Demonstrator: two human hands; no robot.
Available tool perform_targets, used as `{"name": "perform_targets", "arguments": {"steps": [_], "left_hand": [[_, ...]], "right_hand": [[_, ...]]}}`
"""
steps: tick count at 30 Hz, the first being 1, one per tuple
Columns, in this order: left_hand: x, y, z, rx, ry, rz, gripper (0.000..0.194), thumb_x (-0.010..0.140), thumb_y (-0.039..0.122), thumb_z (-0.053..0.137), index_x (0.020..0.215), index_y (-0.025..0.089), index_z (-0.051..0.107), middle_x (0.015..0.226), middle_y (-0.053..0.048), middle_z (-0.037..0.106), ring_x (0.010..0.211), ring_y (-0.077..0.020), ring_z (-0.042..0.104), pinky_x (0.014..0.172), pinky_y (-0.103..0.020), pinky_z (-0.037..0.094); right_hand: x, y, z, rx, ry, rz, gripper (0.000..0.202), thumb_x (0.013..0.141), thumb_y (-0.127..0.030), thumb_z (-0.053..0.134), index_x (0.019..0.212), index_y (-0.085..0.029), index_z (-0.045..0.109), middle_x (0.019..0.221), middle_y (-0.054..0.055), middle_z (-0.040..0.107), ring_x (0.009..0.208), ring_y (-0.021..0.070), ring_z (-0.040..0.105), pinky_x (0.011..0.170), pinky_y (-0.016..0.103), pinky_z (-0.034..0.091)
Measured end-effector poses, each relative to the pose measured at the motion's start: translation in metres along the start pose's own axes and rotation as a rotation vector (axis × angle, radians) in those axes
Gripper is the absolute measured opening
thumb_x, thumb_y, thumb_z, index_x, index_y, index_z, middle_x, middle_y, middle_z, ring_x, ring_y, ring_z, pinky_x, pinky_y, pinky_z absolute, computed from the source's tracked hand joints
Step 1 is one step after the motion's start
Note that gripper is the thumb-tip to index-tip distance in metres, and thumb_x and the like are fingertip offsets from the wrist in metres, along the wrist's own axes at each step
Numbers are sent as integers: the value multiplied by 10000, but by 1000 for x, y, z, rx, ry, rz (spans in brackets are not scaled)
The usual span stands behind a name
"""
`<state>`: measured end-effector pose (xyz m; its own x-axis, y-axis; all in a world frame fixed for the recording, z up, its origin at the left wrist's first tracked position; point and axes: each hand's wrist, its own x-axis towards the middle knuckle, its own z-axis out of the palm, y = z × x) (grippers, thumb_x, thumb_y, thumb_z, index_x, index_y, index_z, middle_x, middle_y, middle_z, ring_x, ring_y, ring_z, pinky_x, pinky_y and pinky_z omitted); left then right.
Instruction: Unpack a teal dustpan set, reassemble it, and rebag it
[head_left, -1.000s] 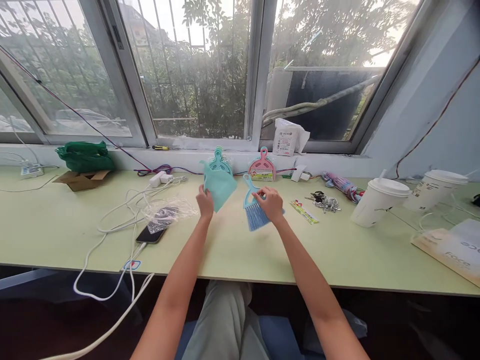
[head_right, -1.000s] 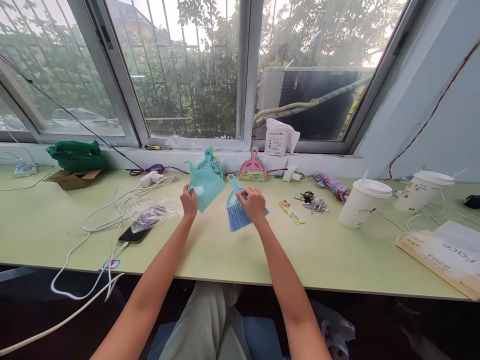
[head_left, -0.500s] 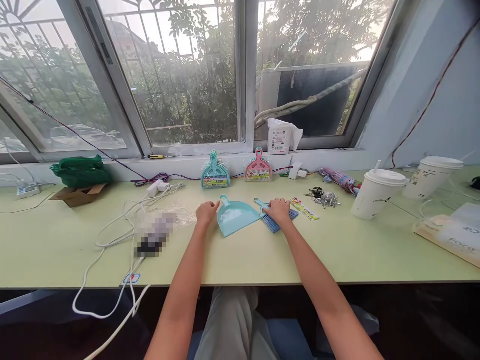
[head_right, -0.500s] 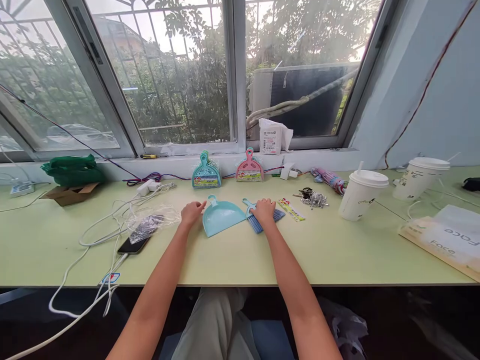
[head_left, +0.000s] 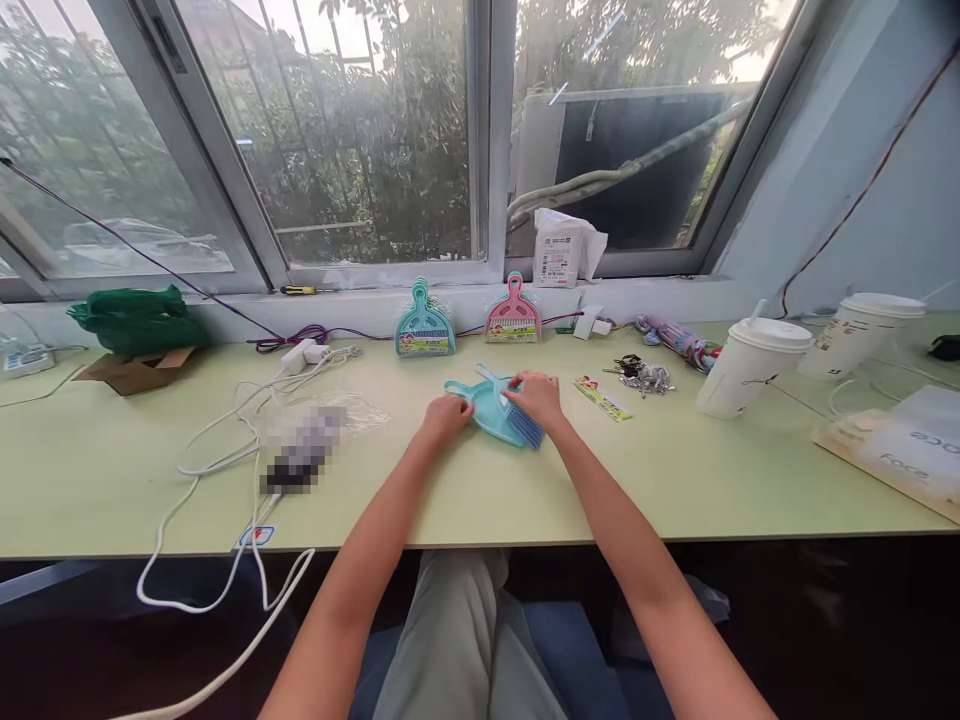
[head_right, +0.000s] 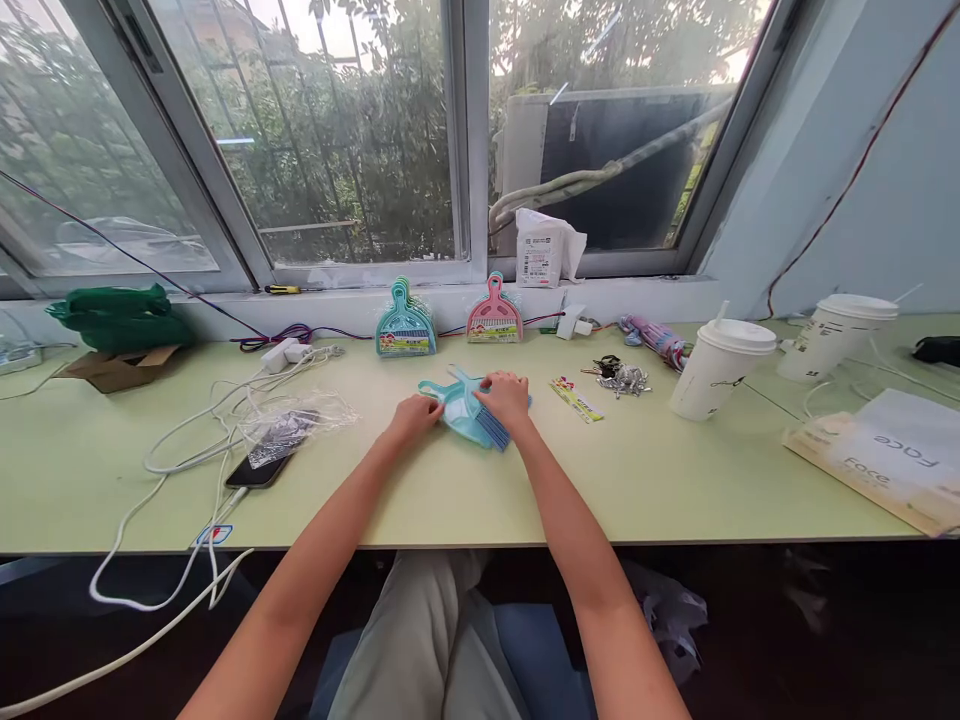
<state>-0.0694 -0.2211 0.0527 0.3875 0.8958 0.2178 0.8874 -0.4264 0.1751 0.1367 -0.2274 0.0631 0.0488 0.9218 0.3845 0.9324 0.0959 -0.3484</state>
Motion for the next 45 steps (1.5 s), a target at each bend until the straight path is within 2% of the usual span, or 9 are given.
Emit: {"name": "perform_targets", "arguments": {"steps": [4,9,13,24,30,35,37,42,45], "left_hand": [[-3,20,2,-62,68,312,341,946,400,362,890,210,640,938,-57,640,873,-181,595,689,-277,429],[0,5,0,156,259,455,328,857,210,543,1186,214,541,1231,-96,546,1135,-235,492,878,-352,426],[2,0,2,160,131,507,280,878,89,431,1091,189,583,1122,-125,591,1079,-242,522,893,-370,401],[5,9,14,-184,46,345,190,832,69,466,860,196,606,956,-134,627,1020,-256,555,940,-380,390],[3,14,8,-611,472,16,468,851,259,551,1307,225,448,1420,-136,413,1321,-272,376,1089,-440,295],[9,29,17,-1323,-61,-174,532,814,413,604,1274,198,444,1147,-115,603,1002,-238,615,818,-357,517],[10,29,20,-1390,-140,-221,490,771,329,647,1209,195,472,1077,-92,623,927,-219,629,743,-325,537],[11,10,12,-1408,7,-368,349,780,231,583,1112,185,487,972,-58,626,786,-157,630,670,-274,541],[11,-6,4,-1402,102,-410,371,778,303,625,1103,205,475,1000,-55,629,799,-152,636,690,-279,546]], "right_hand": [[-4,-3,5,-69,-108,-134,155,831,-358,620,883,-248,715,1031,46,701,1015,229,556,871,366,282],[-3,1,10,10,-126,-179,148,857,-364,611,905,-287,728,1090,11,693,1046,221,546,876,366,292],[-1,-1,17,54,-133,-222,157,859,-376,612,901,-284,733,1095,10,695,1042,217,549,880,360,307],[-1,-7,16,-19,-153,-243,122,828,-312,634,906,-261,713,1065,23,703,1079,223,555,918,356,334],[-6,-19,10,145,-33,25,181,796,-392,617,894,-253,681,1005,22,709,931,187,634,775,264,417],[2,-21,14,327,86,27,237,862,-393,521,961,-235,668,1041,42,685,937,164,628,819,243,439],[7,-10,11,348,76,61,271,882,-383,481,982,-225,677,1078,63,669,929,174,623,828,261,445],[10,52,3,42,324,469,389,890,-303,441,1217,-163,599,1372,190,480,1282,336,395,1013,511,306],[7,79,8,-39,186,540,457,905,-325,417,1298,-121,528,1438,239,394,1363,365,275,1029,614,223]]}}
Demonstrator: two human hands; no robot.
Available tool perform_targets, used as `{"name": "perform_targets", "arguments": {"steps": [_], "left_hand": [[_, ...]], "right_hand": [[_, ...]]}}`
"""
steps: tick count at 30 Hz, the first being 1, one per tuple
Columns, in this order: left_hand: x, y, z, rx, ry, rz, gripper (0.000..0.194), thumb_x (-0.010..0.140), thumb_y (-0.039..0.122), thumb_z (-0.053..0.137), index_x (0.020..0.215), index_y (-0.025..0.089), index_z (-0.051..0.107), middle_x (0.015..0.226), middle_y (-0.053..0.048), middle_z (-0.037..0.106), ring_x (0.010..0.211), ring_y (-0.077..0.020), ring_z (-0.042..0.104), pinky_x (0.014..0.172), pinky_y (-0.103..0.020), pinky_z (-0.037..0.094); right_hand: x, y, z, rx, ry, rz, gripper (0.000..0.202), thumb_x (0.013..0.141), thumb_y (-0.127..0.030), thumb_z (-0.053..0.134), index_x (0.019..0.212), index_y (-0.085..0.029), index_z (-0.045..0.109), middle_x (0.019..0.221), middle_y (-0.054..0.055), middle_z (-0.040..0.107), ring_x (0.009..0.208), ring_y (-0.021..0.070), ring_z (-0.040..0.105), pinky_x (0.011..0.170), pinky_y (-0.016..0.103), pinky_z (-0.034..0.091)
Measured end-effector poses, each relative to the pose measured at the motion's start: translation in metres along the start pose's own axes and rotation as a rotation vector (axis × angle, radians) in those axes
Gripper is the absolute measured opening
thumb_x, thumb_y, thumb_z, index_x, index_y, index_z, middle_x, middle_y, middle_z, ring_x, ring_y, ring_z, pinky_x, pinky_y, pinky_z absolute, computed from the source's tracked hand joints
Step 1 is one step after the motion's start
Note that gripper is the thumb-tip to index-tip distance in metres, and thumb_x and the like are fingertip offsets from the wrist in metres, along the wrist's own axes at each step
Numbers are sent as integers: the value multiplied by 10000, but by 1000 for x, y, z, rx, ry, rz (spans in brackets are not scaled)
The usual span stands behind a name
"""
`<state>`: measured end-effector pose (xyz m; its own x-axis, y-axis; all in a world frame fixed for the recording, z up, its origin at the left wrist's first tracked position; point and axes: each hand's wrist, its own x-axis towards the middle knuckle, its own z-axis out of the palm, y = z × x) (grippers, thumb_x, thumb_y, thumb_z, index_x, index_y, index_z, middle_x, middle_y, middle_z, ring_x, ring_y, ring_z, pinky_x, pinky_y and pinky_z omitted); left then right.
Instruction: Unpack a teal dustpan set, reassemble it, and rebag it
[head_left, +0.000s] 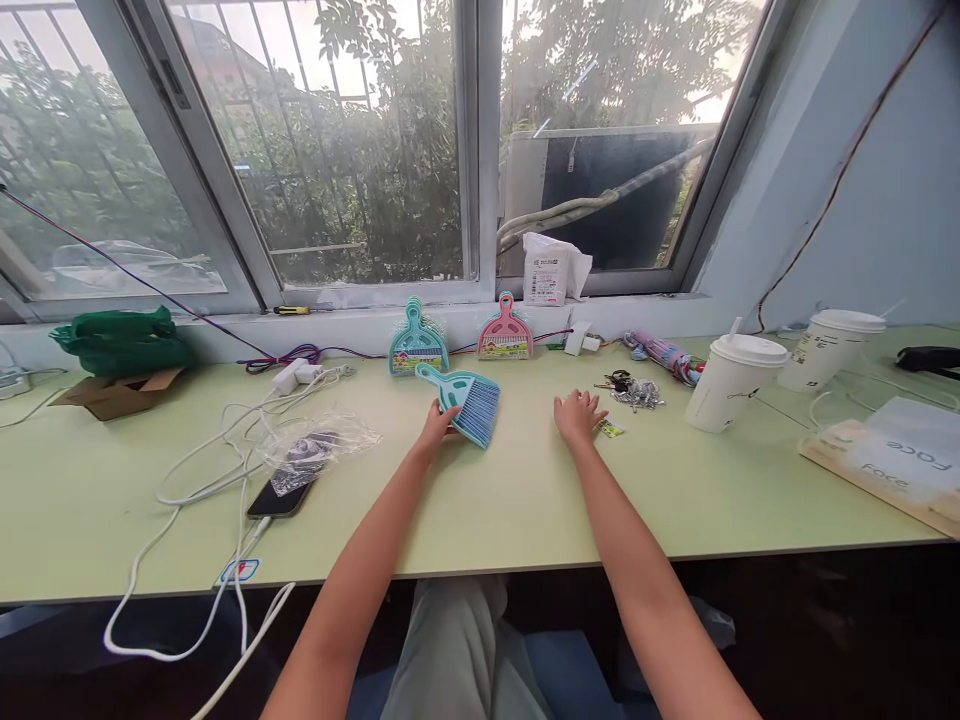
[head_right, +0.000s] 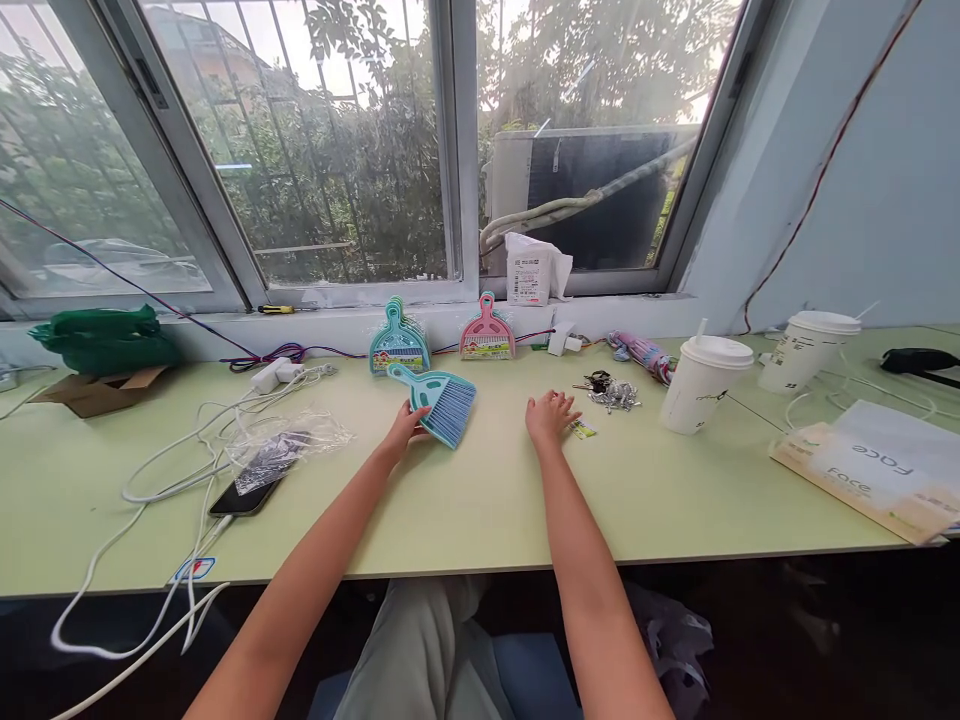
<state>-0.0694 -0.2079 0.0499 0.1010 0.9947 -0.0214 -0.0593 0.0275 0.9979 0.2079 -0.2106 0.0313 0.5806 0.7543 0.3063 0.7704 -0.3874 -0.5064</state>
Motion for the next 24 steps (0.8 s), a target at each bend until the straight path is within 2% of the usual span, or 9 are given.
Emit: {"name": "perform_targets", "arguments": {"steps": [2,5,8,11,14,16,19,22,24], "left_hand": [[3,2,-9,-13,46,12,399,750,329,671,1078,213,475,1029,-57,627,815,-152,639,710,-290,548],[7,2,-20,-32,117,-1,411,725,300,693,1063,215,475,1062,-64,621,798,-146,645,702,-295,552],[11,0,-27,-43,184,-12,370,750,267,648,1071,212,472,1095,-73,617,828,-149,649,678,-275,552],[14,0,-32,-30,238,-10,348,773,251,616,1086,211,468,1132,-85,611,899,-164,653,674,-260,553],[15,0,-34,-25,257,-19,340,780,232,603,1088,200,463,1155,-110,605,905,-173,660,676,-271,563],[15,0,-33,-29,245,-23,340,778,225,604,1086,198,463,1150,-113,609,873,-173,668,678,-288,570],[15,0,-32,-26,218,-31,348,771,232,616,1088,205,476,1108,-93,629,819,-166,674,682,-305,576],[13,-2,-28,-48,167,-49,364,767,243,631,1097,208,482,1065,-81,646,799,-168,673,686,-323,584],[11,-4,-23,-84,98,-76,380,766,277,651,1100,198,488,1033,-83,657,797,-177,673,687,-337,589]], "right_hand": [[-2,1,7,-14,-174,-139,435,912,-315,412,1289,-133,532,1436,220,415,1355,333,313,1046,609,214],[-14,-19,15,79,-406,-500,332,916,-292,433,1183,-202,607,1373,122,523,1286,241,438,1096,534,205],[-29,-42,21,158,-456,-703,261,922,-292,444,1023,-231,677,1321,69,576,1249,211,486,1130,525,131],[-39,-51,24,75,-379,-666,294,925,-314,466,1146,-217,634,1418,100,486,1331,254,401,1125,560,96],[-41,-48,25,-4,-427,-593,406,937,-347,458,1311,-206,532,1476,118,413,1381,288,331,1106,523,197],[-40,-46,24,16,-453,-582,387,935,-327,463,1298,-231,553,1455,87,450,1350,266,386,1074,435,295],[-36,-45,17,99,-438,-512,329,911,-302,496,1211,-269,626,1294,50,610,1177,230,557,929,326,428],[-34,-50,5,262,-313,-386,373,941,-343,417,1254,-253,598,1191,49,670,1049,211,621,837,286,466],[-34,-57,-4,384,-132,-377,457,975,-367,294,1358,-228,502,1295,66,607,1129,206,582,890,289,454]]}}
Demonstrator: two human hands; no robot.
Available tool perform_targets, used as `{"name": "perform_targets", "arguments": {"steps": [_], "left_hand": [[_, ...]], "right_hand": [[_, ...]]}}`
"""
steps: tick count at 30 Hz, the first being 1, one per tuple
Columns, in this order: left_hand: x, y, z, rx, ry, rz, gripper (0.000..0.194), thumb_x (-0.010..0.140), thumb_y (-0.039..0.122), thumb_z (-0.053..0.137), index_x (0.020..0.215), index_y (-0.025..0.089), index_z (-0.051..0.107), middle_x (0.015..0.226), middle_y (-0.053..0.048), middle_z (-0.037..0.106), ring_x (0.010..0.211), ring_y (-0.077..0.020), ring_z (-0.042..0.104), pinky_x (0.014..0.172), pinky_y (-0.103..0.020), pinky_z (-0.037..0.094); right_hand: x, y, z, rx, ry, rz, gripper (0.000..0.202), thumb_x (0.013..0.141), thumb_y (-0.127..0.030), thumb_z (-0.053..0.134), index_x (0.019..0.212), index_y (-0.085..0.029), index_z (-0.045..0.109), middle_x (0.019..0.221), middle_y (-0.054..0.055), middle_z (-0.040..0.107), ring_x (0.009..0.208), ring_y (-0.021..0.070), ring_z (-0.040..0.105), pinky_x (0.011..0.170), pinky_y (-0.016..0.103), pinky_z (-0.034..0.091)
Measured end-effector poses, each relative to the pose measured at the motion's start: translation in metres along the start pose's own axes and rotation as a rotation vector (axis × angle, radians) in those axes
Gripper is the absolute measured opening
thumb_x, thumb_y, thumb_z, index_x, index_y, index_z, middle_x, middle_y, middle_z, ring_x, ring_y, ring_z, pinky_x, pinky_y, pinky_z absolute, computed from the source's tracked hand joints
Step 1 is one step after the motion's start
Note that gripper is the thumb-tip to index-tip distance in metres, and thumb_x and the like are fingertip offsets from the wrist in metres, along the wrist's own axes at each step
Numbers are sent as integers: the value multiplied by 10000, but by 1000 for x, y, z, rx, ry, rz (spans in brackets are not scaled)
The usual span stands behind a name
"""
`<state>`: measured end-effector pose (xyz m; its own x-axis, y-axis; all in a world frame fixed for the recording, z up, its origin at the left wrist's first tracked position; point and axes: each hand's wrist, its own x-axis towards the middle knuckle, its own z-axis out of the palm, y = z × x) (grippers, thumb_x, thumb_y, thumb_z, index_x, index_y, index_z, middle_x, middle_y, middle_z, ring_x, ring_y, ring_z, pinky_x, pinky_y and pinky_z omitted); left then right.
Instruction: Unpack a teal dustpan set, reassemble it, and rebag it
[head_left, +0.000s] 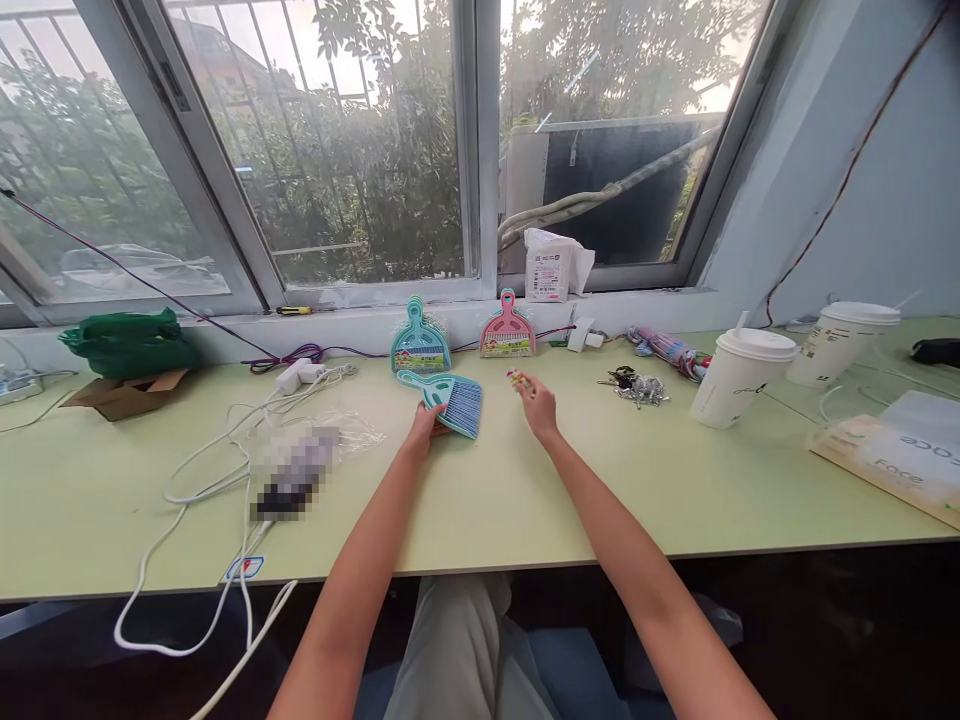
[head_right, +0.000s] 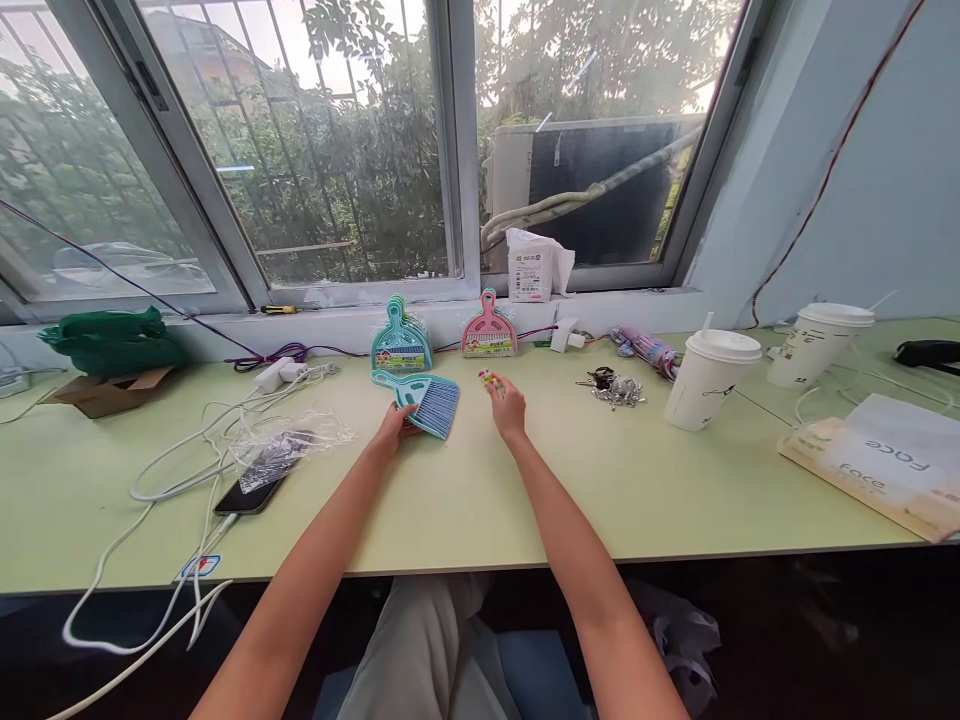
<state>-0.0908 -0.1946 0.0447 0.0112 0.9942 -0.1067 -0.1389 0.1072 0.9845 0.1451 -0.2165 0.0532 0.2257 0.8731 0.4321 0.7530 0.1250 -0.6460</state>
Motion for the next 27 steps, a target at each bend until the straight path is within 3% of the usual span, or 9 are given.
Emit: {"name": "perform_targets", "arguments": {"steps": [3,8,11,16,19,21,22,24,27], "left_hand": [[-3,-3,9,-52,-130,-30,433,762,377,681,1112,186,512,1012,-88,673,798,-188,675,685,-345,593],[-8,-3,15,-106,-220,22,506,756,451,686,1164,182,556,1036,-103,684,782,-182,679,635,-289,576],[-7,-3,11,-65,-180,47,514,687,325,753,1146,181,573,1029,-90,685,783,-178,679,624,-267,567],[-3,-5,7,-56,-129,75,578,613,223,779,1145,200,554,1048,-76,673,833,-188,684,653,-261,569],[-3,-5,8,-69,-138,61,601,587,217,794,1134,207,546,1052,-79,668,878,-213,686,682,-289,581],[-4,-4,10,-81,-147,65,605,574,208,798,1120,202,539,1051,-80,664,886,-221,685,704,-318,586],[-5,-3,11,-83,-153,69,604,569,205,799,1114,197,537,1052,-81,662,886,-220,685,714,-329,587],[-8,-2,12,-72,-176,81,612,564,206,803,1114,194,534,1066,-81,657,892,-218,683,738,-347,584],[-13,1,14,-37,-232,99,649,562,231,812,1147,203,531,1093,-84,653,925,-229,678,779,-380,575]], "right_hand": [[-5,-18,-1,35,100,-174,515,987,-390,220,1461,-238,351,1470,58,430,1336,208,406,1038,346,372],[-26,-37,19,-62,-427,-468,519,955,-475,365,1455,-336,341,1572,3,218,1463,277,121,1138,561,162],[-32,-38,26,-59,-569,-451,534,971,-508,287,1479,-348,267,1584,6,163,1466,276,101,1125,619,114],[-28,-34,29,63,-537,-398,532,962,-555,243,1447,-357,337,1572,13,214,1459,276,141,1102,682,35],[-22,-29,35,192,-260,-246,671,901,-562,426,1489,-299,241,1592,65,119,1463,291,113,1123,657,61],[-17,-25,38,355,-69,-31,829,833,-518,567,1506,-240,172,1593,116,86,1458,296,143,1146,583,173],[-15,-22,39,472,-48,88,862,808,-486,613,1502,-223,174,1582,138,137,1440,296,215,1137,537,251],[-12,-17,39,743,-181,272,818,771,-419,677,1456,-212,279,1492,160,367,1322,290,443,1064,471,403],[-11,-13,37,1041,-415,375,635,701,-296,767,1263,-197,488,1151,122,674,977,252,683,912,434,534]]}}
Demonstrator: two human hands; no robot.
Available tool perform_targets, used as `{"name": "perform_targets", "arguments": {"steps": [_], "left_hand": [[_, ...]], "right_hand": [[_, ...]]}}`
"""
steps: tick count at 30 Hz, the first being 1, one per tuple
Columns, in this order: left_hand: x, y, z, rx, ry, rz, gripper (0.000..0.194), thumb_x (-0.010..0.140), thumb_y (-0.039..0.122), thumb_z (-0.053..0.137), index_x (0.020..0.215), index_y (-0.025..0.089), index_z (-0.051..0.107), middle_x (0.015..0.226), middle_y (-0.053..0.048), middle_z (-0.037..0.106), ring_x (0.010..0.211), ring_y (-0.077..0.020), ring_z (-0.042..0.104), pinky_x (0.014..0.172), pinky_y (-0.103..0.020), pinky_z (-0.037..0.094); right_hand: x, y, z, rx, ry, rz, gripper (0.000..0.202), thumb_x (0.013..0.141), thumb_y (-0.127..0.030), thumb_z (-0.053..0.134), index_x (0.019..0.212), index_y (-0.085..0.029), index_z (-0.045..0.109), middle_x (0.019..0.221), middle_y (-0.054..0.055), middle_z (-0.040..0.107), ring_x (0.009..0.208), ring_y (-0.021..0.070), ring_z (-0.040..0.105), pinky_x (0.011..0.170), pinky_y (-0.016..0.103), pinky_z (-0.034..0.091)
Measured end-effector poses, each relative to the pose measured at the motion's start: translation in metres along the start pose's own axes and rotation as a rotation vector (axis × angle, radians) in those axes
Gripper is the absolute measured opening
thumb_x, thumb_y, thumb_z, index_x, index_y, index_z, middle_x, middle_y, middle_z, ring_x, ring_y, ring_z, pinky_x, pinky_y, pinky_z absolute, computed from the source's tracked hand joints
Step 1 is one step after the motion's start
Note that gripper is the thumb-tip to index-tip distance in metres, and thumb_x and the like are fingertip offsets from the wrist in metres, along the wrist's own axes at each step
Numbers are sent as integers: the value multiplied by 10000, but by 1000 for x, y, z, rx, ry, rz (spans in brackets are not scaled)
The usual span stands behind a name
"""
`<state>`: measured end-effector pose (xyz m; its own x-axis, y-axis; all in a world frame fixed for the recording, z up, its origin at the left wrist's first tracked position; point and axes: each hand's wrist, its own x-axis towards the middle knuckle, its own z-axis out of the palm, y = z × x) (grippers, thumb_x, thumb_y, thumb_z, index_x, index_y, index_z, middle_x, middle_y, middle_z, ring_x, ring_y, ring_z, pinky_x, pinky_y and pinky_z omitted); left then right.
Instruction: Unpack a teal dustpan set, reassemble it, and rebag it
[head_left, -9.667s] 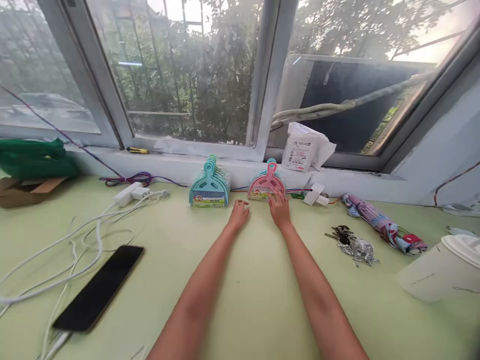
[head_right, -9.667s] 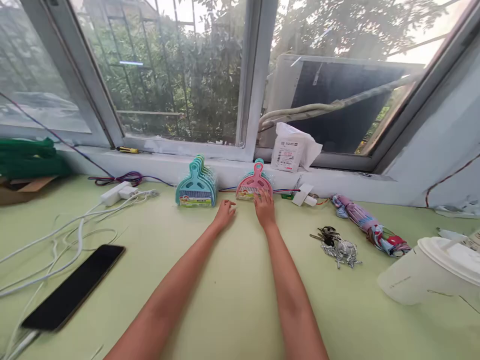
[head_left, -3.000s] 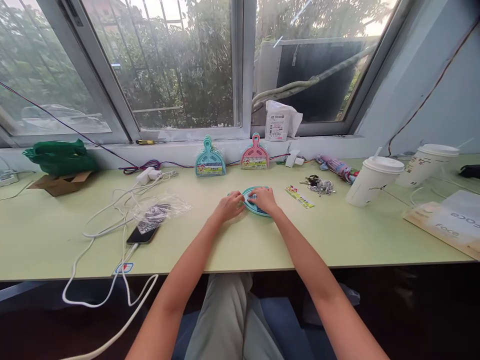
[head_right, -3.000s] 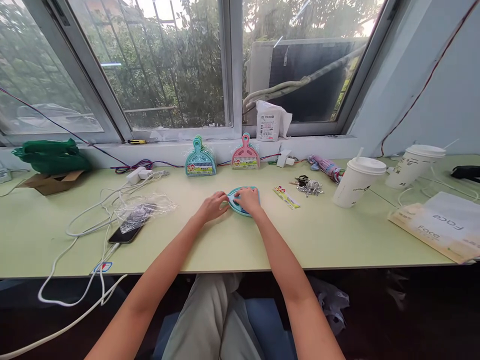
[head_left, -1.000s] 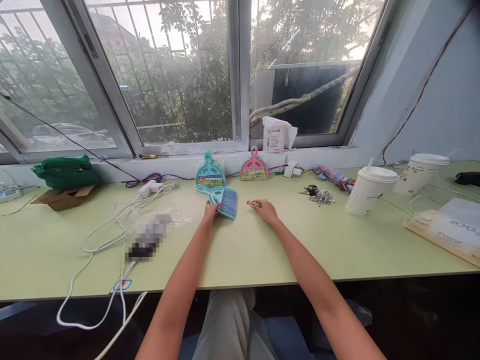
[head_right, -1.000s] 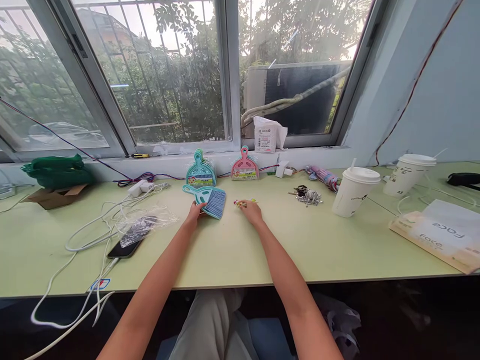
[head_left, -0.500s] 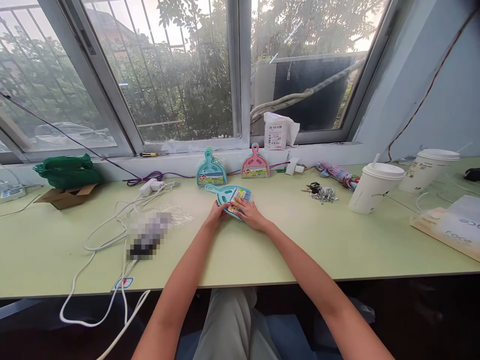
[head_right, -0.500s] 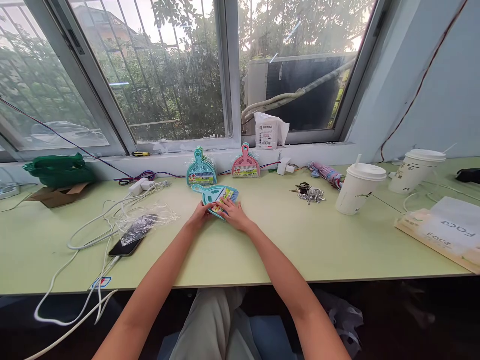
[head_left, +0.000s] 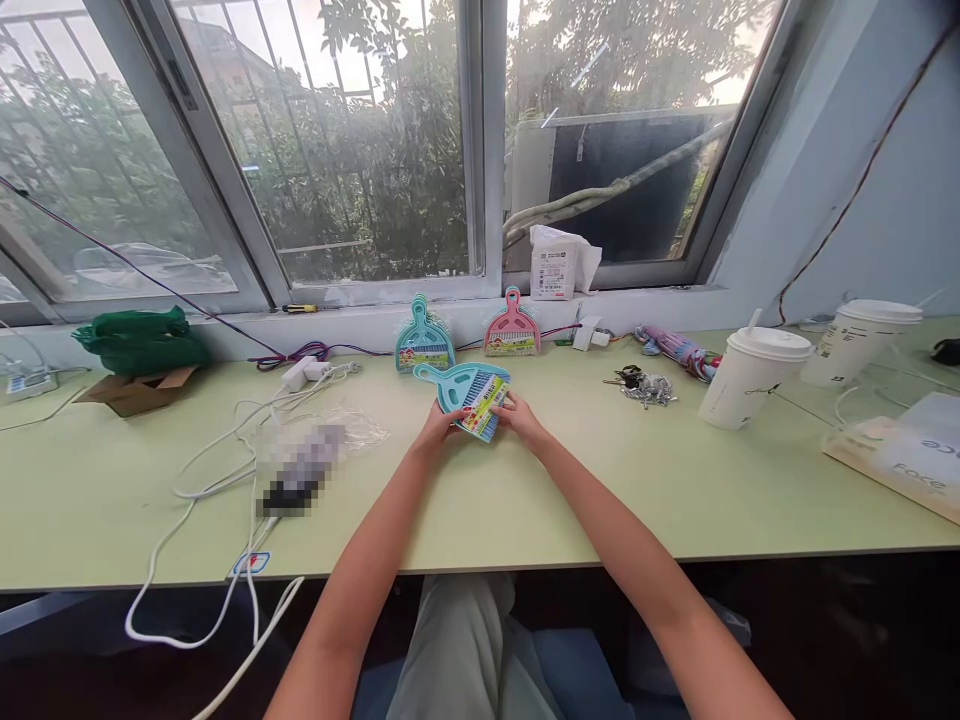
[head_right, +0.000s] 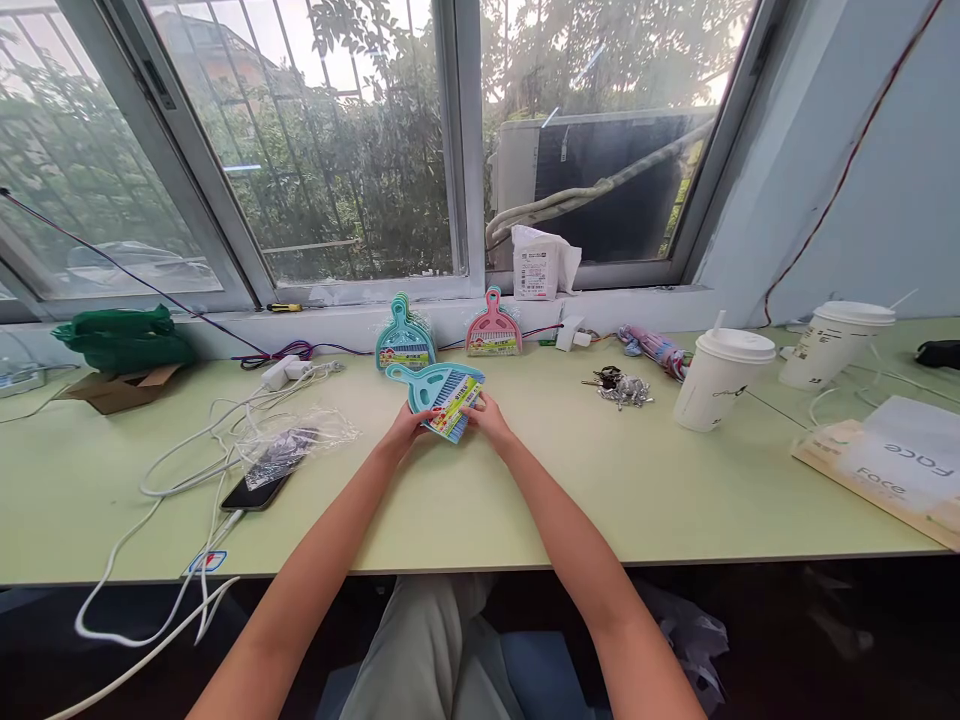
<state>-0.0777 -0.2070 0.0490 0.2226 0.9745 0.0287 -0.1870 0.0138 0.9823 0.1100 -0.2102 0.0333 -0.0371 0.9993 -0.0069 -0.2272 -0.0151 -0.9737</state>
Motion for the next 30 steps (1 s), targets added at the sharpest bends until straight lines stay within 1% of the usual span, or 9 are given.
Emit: {"name": "perform_targets", "arguments": {"steps": [5,8,10,14,17,19,21,25,30], "left_hand": [[-4,5,1,63,-88,7,688,586,309,817,1197,218,514,1131,-91,653,972,-245,664,827,-411,556],[-2,12,-4,243,-104,40,515,778,476,641,1205,213,521,1200,-113,630,1083,-267,618,900,-453,516],[-1,19,-13,523,88,128,444,888,488,458,1207,190,538,1283,-145,581,1223,-291,523,1008,-501,425],[-5,30,-50,1174,825,315,528,883,317,453,1380,148,389,1535,-187,259,1453,-331,110,1119,-622,126],[-11,29,-89,1339,1109,125,639,841,282,494,1417,77,308,1535,-257,195,1445,-391,68,1060,-696,131],[-14,25,-108,1383,1024,-71,576,833,272,495,1358,54,399,1434,-290,375,1388,-425,243,1028,-692,204],[-13,21,-117,1434,804,-114,480,837,236,464,1292,84,493,1295,-256,538,1277,-398,430,1015,-624,298],[-5,23,-96,1484,279,200,463,778,83,431,1193,219,586,1149,-88,672,1127,-246,577,1084,-443,310],[-2,24,-49,1366,158,594,559,720,36,429,1202,283,568,1060,12,706,1125,-191,545,1172,-470,100]], "right_hand": [[-2,-2,-1,182,53,28,520,648,-120,782,1090,-198,518,882,53,739,726,201,717,778,383,590],[-2,-5,-3,240,65,21,454,642,-86,767,1025,-188,543,883,48,742,727,189,719,756,343,596],[-1,-7,-6,266,81,-3,444,635,-77,766,1008,-188,553,876,42,743,733,186,719,748,330,599],[0,-11,-16,294,172,-31,450,636,-68,760,1018,-195,558,829,23,740,707,178,716,728,319,601],[1,-11,-23,309,273,-20,472,646,-48,733,1053,-202,551,790,1,734,663,160,709,705,296,600],[2,-11,-27,313,336,-5,481,658,-38,712,1078,-202,544,744,-11,726,621,151,701,681,282,599],[2,-11,-30,319,379,9,485,665,-34,699,1095,-195,540,699,-18,715,584,147,691,654,271,597],[4,-10,-33,338,428,23,524,642,-37,723,1110,-187,541,679,-18,711,568,146,685,609,253,593],[5,-13,-36,353,456,17,535,620,-72,766,1095,-203,559,712,-25,719,619,147,701,641,252,595]]}}
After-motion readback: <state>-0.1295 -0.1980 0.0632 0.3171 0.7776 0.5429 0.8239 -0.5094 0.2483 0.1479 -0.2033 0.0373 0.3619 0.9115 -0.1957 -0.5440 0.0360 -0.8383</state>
